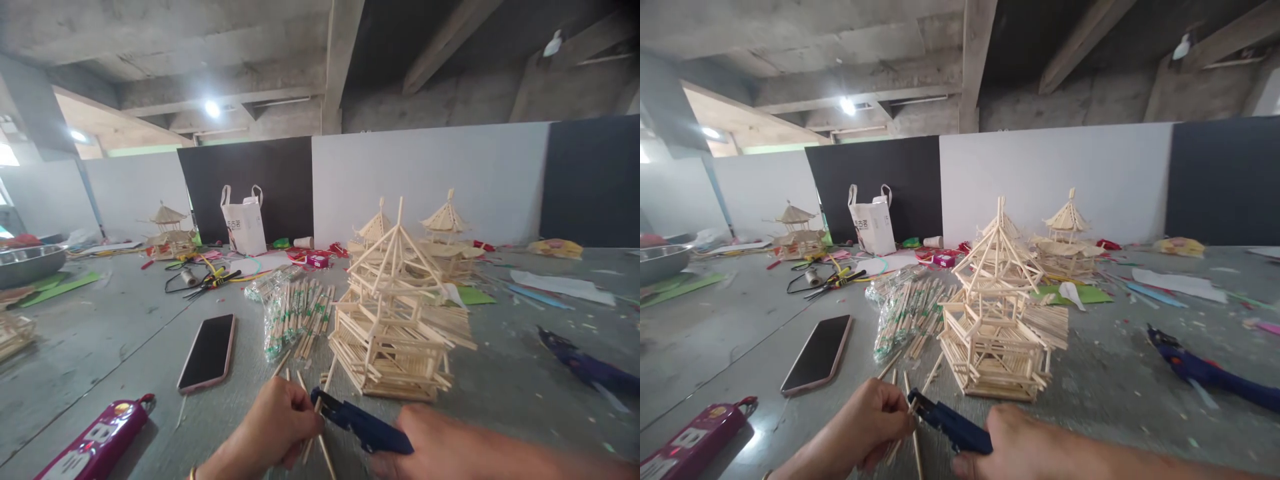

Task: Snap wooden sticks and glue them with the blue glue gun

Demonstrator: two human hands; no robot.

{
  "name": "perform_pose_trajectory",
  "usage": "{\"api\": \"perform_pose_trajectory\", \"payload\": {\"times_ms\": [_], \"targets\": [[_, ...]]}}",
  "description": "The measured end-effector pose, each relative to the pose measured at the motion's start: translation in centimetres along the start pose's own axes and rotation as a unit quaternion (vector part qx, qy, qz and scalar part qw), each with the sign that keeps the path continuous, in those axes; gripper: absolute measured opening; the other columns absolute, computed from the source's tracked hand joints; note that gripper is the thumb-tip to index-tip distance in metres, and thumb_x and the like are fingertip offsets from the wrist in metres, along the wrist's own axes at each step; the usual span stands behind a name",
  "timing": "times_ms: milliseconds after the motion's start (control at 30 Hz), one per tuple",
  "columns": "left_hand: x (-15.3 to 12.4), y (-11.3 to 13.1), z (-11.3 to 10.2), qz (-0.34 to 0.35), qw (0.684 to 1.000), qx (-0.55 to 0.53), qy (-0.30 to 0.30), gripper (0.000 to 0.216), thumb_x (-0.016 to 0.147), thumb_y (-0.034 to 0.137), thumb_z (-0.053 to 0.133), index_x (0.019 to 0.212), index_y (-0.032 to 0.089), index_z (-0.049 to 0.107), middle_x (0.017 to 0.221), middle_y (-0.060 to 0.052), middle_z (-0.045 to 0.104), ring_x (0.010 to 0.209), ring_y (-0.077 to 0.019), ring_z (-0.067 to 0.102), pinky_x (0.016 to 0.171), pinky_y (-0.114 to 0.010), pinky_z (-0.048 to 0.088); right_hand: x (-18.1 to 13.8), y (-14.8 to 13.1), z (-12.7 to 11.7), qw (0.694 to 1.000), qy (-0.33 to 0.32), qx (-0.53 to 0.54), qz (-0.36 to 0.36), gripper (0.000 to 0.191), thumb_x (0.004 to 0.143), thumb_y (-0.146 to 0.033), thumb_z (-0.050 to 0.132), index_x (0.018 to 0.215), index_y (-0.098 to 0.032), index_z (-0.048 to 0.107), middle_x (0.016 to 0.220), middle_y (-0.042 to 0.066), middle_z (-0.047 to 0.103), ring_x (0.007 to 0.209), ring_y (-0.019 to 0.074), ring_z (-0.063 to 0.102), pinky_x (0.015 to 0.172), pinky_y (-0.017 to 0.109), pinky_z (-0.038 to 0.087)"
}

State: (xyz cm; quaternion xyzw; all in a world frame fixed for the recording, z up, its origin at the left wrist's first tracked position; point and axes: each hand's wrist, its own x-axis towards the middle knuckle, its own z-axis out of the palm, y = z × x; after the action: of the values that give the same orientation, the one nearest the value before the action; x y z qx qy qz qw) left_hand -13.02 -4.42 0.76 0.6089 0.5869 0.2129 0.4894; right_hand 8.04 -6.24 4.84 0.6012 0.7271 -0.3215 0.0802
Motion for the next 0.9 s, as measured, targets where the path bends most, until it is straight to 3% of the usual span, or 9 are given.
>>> {"api": "perform_pose_trajectory", "payload": {"times_ms": [100,233,300,367,533,633,733,833,900], "targets": [[0.0,0.0,0.1,-0.005,1.000,-0.020,-0.008,0.015,0.059,0.022,0.050,0.045,0.020,0.045,0.025,0.009,0.036,0.024,-0.0052,0.029,0.027,-0.016,0.017,0.5,0.8,-0.1,0.998,-0.008,0.032,-0.062,0.032,0.073,-0.051,0.052,0.068,-0.019,0.049,0.060,0.001,0.048,0.060,0.0172,0.053,0.053,0.027,0.041],[-0.6,0.6,-0.4,-0.001,0.996,-0.080,-0.038,0.016,0.058,0.027,0.053,0.046,0.019,0.046,0.027,0.008,0.040,0.023,-0.0044,0.028,0.026,-0.016,0.018,0.7,2.0,-0.4,0.981,-0.103,0.135,-0.098,0.037,0.072,-0.055,0.049,0.067,-0.019,0.047,0.056,-0.003,0.043,0.049,0.0097,0.038,0.050,0.023,0.036],[-1.0,0.8,-0.9,0.006,0.989,-0.138,-0.056,0.018,0.056,0.030,0.056,0.045,0.019,0.047,0.026,0.008,0.039,0.021,-0.0040,0.026,0.025,-0.016,0.015,0.3,1.9,-0.5,0.966,-0.134,0.214,-0.049,0.033,0.065,-0.048,0.055,0.078,-0.017,0.051,0.061,-0.002,0.049,0.051,0.0098,0.042,0.052,0.023,0.037],[-1.3,0.9,-1.5,0.019,0.981,-0.185,-0.062,0.020,0.055,0.031,0.059,0.045,0.017,0.049,0.026,0.008,0.038,0.021,-0.0033,0.025,0.024,-0.016,0.013,-0.2,1.4,-0.7,0.964,-0.123,0.237,-0.009,0.035,0.059,-0.036,0.055,0.087,-0.016,0.054,0.067,0.001,0.055,0.058,0.0129,0.050,0.054,0.024,0.038],[-1.1,0.3,-2.4,0.064,0.973,-0.219,-0.036,0.022,0.059,0.034,0.061,0.050,0.016,0.052,0.031,0.008,0.041,0.022,-0.0024,0.023,0.026,-0.018,0.011,-0.4,0.3,-1.2,0.989,-0.064,0.134,-0.025,0.035,0.063,-0.027,0.050,0.096,-0.018,0.056,0.076,0.004,0.060,0.075,0.0205,0.058,0.061,0.028,0.041],[-1.0,0.4,-2.6,0.071,0.988,-0.140,0.005,0.022,0.061,0.036,0.057,0.053,0.017,0.050,0.038,0.006,0.046,0.026,-0.0028,0.025,0.029,-0.019,0.014,0.1,0.5,-1.5,0.989,-0.072,0.101,-0.078,0.024,0.064,-0.029,0.053,0.085,-0.019,0.057,0.075,0.003,0.058,0.075,0.0199,0.058,0.059,0.025,0.042],[-1.3,0.9,-2.4,0.085,0.993,0.021,0.080,0.020,0.066,0.035,0.051,0.055,0.019,0.046,0.046,0.005,0.046,0.036,-0.0058,0.033,0.037,-0.020,0.023,0.1,0.1,-1.7,0.989,-0.058,0.100,-0.088,0.022,0.067,-0.030,0.053,0.085,-0.018,0.057,0.075,0.002,0.057,0.075,0.0181,0.058,0.061,0.023,0.043],[-1.7,1.0,-2.0,0.143,0.962,0.165,0.165,0.023,0.074,0.030,0.043,0.054,0.020,0.039,0.048,0.006,0.036,0.047,-0.0084,0.030,0.046,-0.022,0.023,-0.1,-1.1,-1.6,0.991,-0.035,0.119,-0.049,0.023,0.073,-0.027,0.049,0.091,-0.014,0.056,0.072,0.004,0.058,0.068,0.0163,0.057,0.056,0.023,0.042],[-1.8,0.7,-1.7,0.168,0.945,0.209,0.188,0.023,0.078,0.029,0.038,0.056,0.020,0.036,0.049,0.007,0.033,0.048,-0.0091,0.028,0.047,-0.024,0.022,-0.1,-1.9,-1.4,0.993,-0.002,0.112,-0.044,0.021,0.076,-0.027,0.048,0.090,-0.012,0.056,0.071,0.005,0.058,0.064,0.0154,0.055,0.051,0.022,0.041]]}}
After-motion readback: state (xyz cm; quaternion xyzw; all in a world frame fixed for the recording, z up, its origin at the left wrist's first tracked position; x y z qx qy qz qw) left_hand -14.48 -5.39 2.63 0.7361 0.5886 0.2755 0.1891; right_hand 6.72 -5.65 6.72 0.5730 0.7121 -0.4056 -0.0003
